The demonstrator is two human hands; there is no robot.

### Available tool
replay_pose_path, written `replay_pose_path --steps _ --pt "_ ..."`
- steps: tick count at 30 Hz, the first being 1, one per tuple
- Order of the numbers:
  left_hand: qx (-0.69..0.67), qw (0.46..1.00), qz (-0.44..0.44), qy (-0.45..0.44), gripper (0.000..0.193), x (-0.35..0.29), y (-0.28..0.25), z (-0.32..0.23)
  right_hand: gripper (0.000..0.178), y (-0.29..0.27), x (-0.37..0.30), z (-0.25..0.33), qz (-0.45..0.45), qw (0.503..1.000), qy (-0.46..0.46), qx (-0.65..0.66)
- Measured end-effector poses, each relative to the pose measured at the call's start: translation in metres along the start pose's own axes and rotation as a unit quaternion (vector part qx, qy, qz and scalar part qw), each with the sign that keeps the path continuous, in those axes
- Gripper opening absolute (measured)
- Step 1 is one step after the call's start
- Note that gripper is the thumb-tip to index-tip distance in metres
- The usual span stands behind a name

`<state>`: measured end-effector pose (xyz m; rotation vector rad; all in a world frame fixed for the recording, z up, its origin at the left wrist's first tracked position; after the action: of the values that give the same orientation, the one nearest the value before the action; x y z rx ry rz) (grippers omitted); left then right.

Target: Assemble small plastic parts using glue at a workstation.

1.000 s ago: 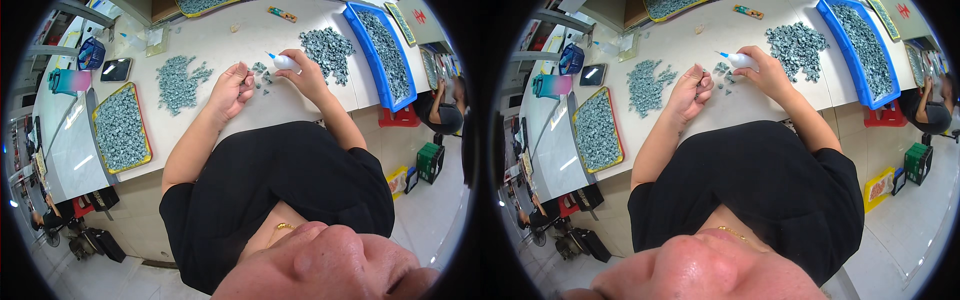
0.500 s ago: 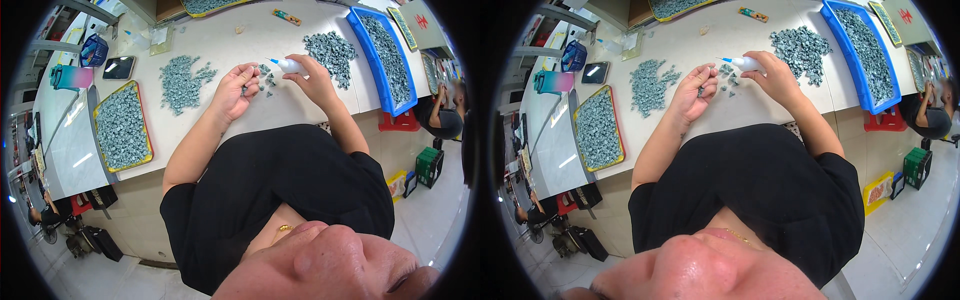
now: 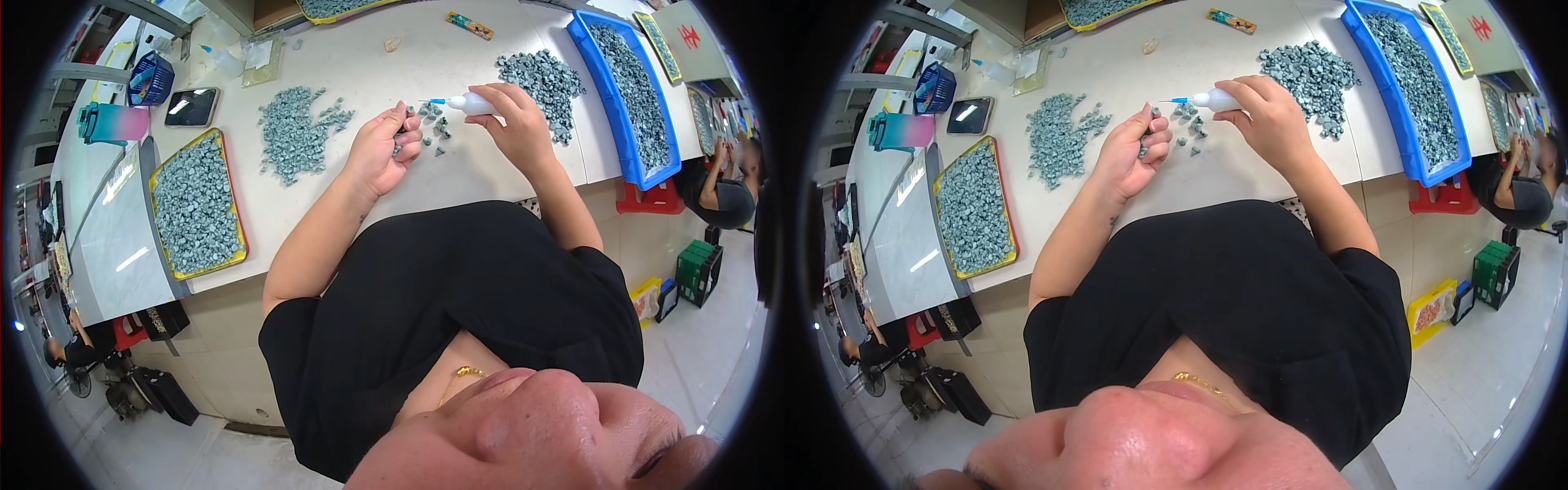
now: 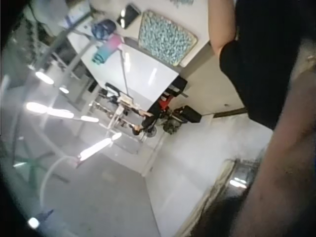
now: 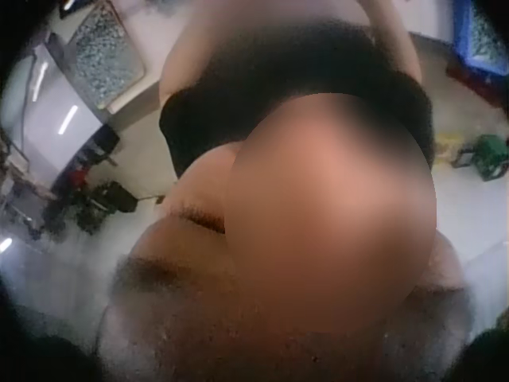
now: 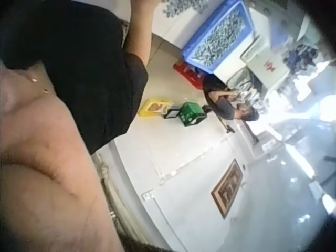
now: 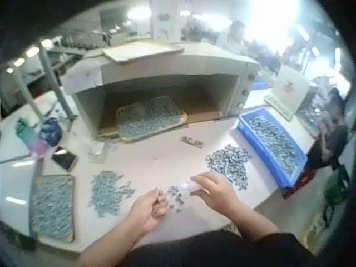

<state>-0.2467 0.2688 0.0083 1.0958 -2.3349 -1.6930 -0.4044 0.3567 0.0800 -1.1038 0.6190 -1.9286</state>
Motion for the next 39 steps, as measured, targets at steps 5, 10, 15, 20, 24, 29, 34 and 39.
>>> replay_pose_path --steps 5,10,15,20,24,29,34,39 --pt "0.033 0.999 -0.011 0.001 0.020 -0.001 -0.001 -0.001 0.034 -0.001 0.000 0.003 -0.009 1.000 -0.022 -0.021" --pt "0.061 0.998 -0.003 0.006 0.021 -0.003 0.001 0.000 0.034 -0.004 0.000 0.009 -0.016 0.998 -0.041 -0.035" --pt "0.079 0.997 0.005 0.017 0.022 -0.004 0.004 0.000 0.033 -0.007 0.002 0.013 -0.019 0.996 -0.061 -0.066" --pt "0.107 0.993 0.010 0.054 0.023 -0.004 0.003 0.000 0.033 -0.011 0.009 0.018 -0.029 0.990 -0.093 -0.103" --pt "0.111 0.992 0.020 0.061 0.023 -0.003 0.002 0.000 0.033 -0.014 0.012 0.022 -0.035 0.983 -0.120 -0.137" --pt "0.133 0.989 0.026 0.060 0.022 -0.004 0.004 0.000 0.031 -0.015 0.015 0.027 -0.042 0.976 -0.146 -0.159" --pt "0.131 0.989 0.022 0.059 0.021 -0.004 0.003 0.000 0.027 -0.017 0.017 0.030 -0.047 0.968 -0.169 -0.179" --pt "0.128 0.990 0.020 0.058 0.021 -0.004 0.003 0.000 0.026 -0.017 0.017 0.030 -0.045 0.964 -0.175 -0.194"
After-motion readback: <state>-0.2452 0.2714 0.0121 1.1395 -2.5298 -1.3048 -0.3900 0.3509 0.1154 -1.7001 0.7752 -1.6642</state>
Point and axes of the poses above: each hand's wrist, its own x-axis towards the middle knuckle, its own y-axis out of the palm, z = x × y, the point moved 5 cm from there along x, towards the middle knuckle, and after that the axes turned 11 degrees about y, right-handed, at the moved point
